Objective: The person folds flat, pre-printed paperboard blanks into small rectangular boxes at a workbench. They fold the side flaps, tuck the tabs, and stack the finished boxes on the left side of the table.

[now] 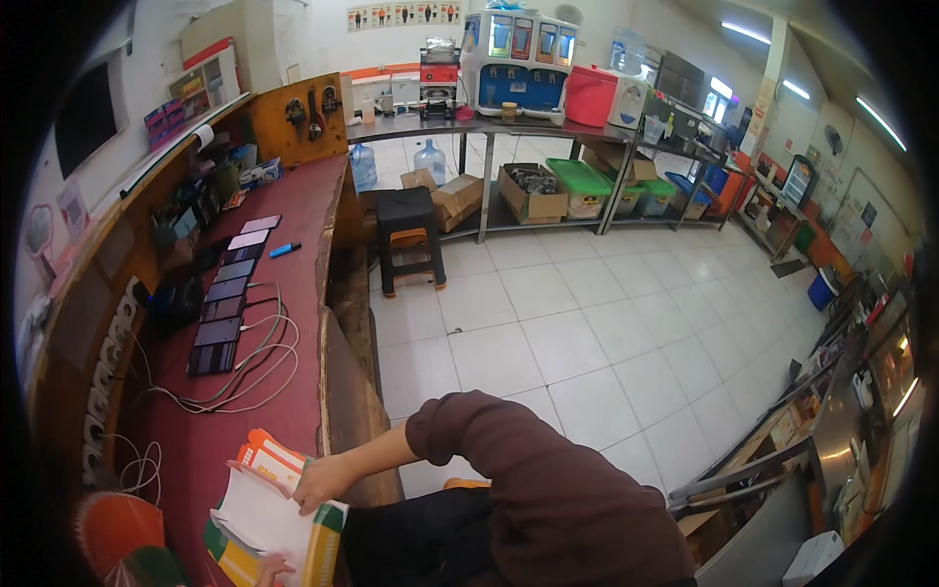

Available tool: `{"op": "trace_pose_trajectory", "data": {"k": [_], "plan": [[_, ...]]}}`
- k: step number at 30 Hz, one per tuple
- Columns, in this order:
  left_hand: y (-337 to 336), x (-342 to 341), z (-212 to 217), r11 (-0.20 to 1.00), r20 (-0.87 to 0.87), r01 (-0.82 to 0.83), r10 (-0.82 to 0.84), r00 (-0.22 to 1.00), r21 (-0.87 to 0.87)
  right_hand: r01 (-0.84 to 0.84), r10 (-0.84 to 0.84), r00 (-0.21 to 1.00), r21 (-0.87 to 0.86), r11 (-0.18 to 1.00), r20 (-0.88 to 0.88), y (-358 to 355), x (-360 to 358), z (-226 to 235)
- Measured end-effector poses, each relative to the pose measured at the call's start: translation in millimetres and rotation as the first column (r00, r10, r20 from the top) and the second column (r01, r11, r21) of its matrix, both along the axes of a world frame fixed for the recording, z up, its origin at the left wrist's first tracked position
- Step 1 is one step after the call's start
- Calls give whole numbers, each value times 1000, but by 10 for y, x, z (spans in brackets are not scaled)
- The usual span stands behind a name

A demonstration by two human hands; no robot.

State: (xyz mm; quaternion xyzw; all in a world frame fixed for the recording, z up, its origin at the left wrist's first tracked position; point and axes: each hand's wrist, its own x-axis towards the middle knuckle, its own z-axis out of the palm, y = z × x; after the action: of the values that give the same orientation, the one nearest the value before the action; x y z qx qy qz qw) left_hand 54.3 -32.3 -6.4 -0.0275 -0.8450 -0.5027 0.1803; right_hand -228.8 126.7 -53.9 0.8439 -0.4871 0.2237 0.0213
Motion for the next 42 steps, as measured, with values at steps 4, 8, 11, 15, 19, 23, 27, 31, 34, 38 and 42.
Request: {"op": "trace_pose_trajectory", "data": {"k": [4,8,11,15,19,23,27,31,34,38,42], "plan": [[-284,-430,81,129,-195,-158,-363,911,-979,97,-93,959,-1,995,267,210,-61,-152],[-246,-295,-142,367,-259,-151,-266,929,-918,163,-185,941,100,981,283,172,-105,-116],[-31,111,-357,805,-8,-148,176,984,-574,153,-179,945,113,982,275,76,-117,-67],[53,-4,-549,597,-331,-441,292,897,-670,35,-41,916,23,999,400,-33,-74,-56],[287,-187,-589,647,-51,-759,758,651,-71,250,-378,824,327,911,423,-163,-41,-2],[381,-303,-463,529,184,-846,841,509,-76,361,-556,828,689,629,74,-299,-81,167],[345,-376,-382,426,287,-791,901,326,-439,524,-634,755,734,433,-165,-445,22,362],[333,-352,-312,469,361,-859,852,380,-204,608,-686,699,673,422,-201,-383,161,531],[324,-318,-176,489,377,-858,773,510,157,556,-636,765,392,733,102,-231,187,610],[120,-242,155,495,504,-770,582,638,403,232,-150,876,-129,964,458,-318,120,671],[72,-160,304,598,494,-713,525,693,366,126,-84,907,-76,989,414,-503,43,582]]}}
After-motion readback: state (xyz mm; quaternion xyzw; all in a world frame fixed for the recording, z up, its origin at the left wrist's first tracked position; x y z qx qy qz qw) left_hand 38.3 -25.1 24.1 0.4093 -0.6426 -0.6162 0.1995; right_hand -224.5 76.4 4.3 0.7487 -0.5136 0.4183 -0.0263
